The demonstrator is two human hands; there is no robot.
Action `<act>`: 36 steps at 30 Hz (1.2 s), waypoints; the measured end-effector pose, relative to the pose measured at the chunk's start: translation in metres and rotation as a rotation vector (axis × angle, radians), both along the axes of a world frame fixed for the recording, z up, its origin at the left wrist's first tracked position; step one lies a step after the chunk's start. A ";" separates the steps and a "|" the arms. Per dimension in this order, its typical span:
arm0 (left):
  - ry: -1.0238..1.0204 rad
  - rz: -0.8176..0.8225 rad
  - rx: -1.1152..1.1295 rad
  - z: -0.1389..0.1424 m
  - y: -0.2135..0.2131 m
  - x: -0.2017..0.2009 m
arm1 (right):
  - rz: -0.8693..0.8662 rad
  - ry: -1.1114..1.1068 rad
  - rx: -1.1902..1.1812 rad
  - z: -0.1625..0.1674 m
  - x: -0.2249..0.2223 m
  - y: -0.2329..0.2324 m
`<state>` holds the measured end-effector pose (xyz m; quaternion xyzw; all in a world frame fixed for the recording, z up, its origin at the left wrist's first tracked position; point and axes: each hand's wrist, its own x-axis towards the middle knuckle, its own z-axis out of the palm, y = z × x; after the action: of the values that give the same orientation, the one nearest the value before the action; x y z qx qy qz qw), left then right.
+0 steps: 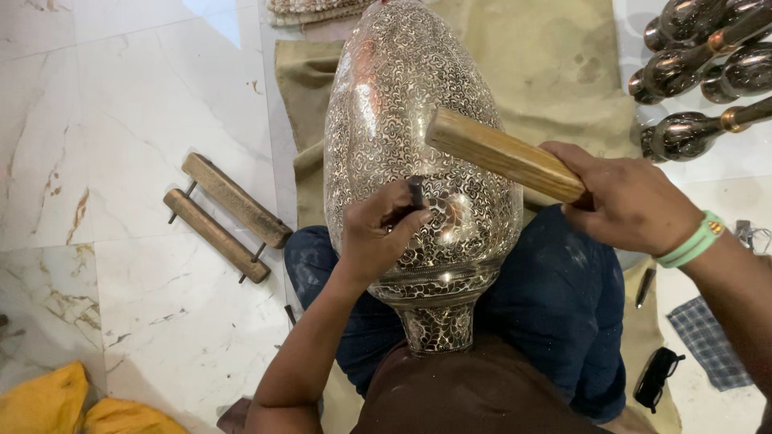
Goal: The person sits cross-legged on the floor holding a large engraved brass vessel on their lap. They hold a small punch against the vessel's surface with one hand and repeatedly strike it with a wooden mallet held in the other hand, repositioning the punch across the pattern to work the decoration.
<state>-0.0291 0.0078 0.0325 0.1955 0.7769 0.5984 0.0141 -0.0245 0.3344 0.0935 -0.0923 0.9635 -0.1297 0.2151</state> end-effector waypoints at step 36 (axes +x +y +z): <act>-0.006 0.034 0.020 0.003 0.007 0.001 | -0.085 -0.032 -0.342 0.029 -0.012 0.006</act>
<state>-0.0277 0.0148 0.0353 0.1804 0.7739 0.6070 0.0044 -0.0363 0.3402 0.1229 -0.0845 0.9269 -0.3022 0.2057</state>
